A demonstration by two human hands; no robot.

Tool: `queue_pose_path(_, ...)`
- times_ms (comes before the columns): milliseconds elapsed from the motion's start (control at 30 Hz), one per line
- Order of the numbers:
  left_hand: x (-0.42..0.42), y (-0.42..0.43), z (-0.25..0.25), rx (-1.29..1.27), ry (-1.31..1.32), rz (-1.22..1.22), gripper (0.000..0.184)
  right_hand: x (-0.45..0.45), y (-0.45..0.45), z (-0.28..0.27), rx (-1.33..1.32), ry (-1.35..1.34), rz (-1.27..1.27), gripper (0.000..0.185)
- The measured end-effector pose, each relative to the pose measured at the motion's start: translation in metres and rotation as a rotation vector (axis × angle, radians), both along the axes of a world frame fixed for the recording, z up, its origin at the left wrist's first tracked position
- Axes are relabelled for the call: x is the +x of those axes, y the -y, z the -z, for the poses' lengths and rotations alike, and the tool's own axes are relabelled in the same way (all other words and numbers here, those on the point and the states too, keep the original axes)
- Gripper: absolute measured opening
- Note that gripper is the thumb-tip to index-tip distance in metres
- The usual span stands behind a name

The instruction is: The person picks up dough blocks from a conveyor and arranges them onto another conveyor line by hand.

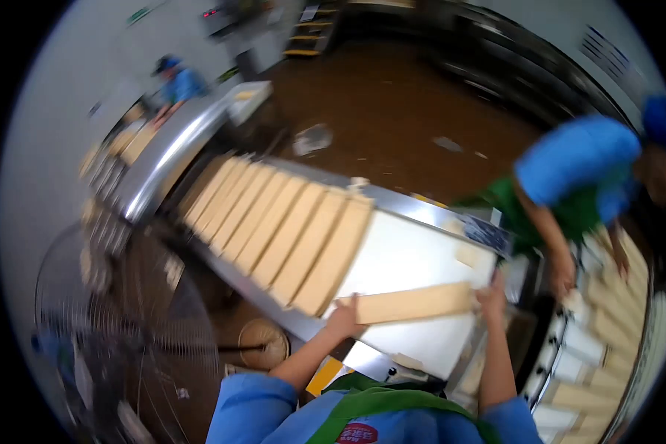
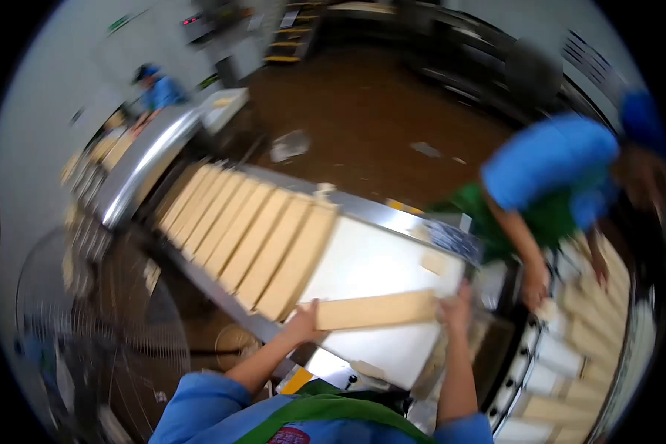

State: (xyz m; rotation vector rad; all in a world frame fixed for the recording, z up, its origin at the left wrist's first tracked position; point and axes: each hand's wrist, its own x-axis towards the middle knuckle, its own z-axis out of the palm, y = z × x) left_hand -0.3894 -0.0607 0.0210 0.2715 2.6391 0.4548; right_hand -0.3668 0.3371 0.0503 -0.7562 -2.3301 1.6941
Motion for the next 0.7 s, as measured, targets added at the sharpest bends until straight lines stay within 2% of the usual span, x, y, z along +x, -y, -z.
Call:
queue_pose_path(67, -0.001, -0.009, 0.001, -0.018, -0.036, 0.011, 0.106, 0.002, 0.019, 0.033, 0.415, -0.022, -0.621, 0.110)
queue_pose_path(100, -0.001, -0.002, 0.007, 0.054, -0.093, 0.060, 0.103, 0.007, 0.047, 0.010, 0.648, 0.148, -0.540, 0.105)
queue_pose_path(133, -0.005, 0.000, 0.012, 0.133, -0.139, 0.112, 0.101, 0.007, 0.051, 0.039, 0.799, 0.061, -0.435, 0.104)
queue_pose_path(167, -0.005, -0.014, -0.007, 0.080, 0.021, 0.009, 0.095, 0.015, 0.053, 0.014, 0.763, 0.149, -0.404, 0.099)
queue_pose_path(200, 0.002, -0.024, -0.025, 0.076, -0.012, 0.036, 0.093, 0.022, 0.052, 0.005, 0.777, 0.158, -0.361, 0.098)
queue_pose_path(267, 0.019, -0.046, -0.036, 0.038, -0.082, 0.097, 0.093, 0.049, 0.030, -0.009, 0.623, 0.228, -0.337, 0.098)
queue_pose_path(367, 0.055, -0.096, -0.052, 0.032, -0.157, 0.205, 0.095, 0.122, -0.013, -0.021, 0.679, 0.187, -0.205, 0.097)
queue_pose_path(400, 0.075, -0.108, -0.061, 0.062, -0.197, 0.201, 0.095, 0.155, -0.025, -0.033, 0.871, 0.087, -0.071, 0.091)
queue_pose_path(467, 0.117, -0.146, -0.090, 0.131, -0.212, 0.237, 0.093, 0.221, -0.053, -0.062, 0.943, 0.065, 0.041, 0.086)
queue_pose_path(533, 0.151, -0.185, -0.114, 0.265, -0.205, 0.334, 0.090, 0.281, -0.083, -0.075, 0.609, 0.005, 0.072, 0.086)
queue_pose_path(600, 0.180, -0.214, -0.129, 0.300, -0.217, 0.376, 0.089, 0.340, -0.103, -0.085, 0.654, -0.075, 0.194, 0.084)
queue_pose_path(667, 0.207, -0.243, -0.143, 0.373, -0.144, 0.496, 0.090, 0.390, -0.123, -0.109, 0.672, -0.014, 0.238, 0.086)
queue_pose_path(700, 0.223, -0.258, -0.165, 0.342, -0.071, 0.524, 0.080, 0.414, -0.131, -0.120, 0.635, 0.089, 0.248, 0.089)
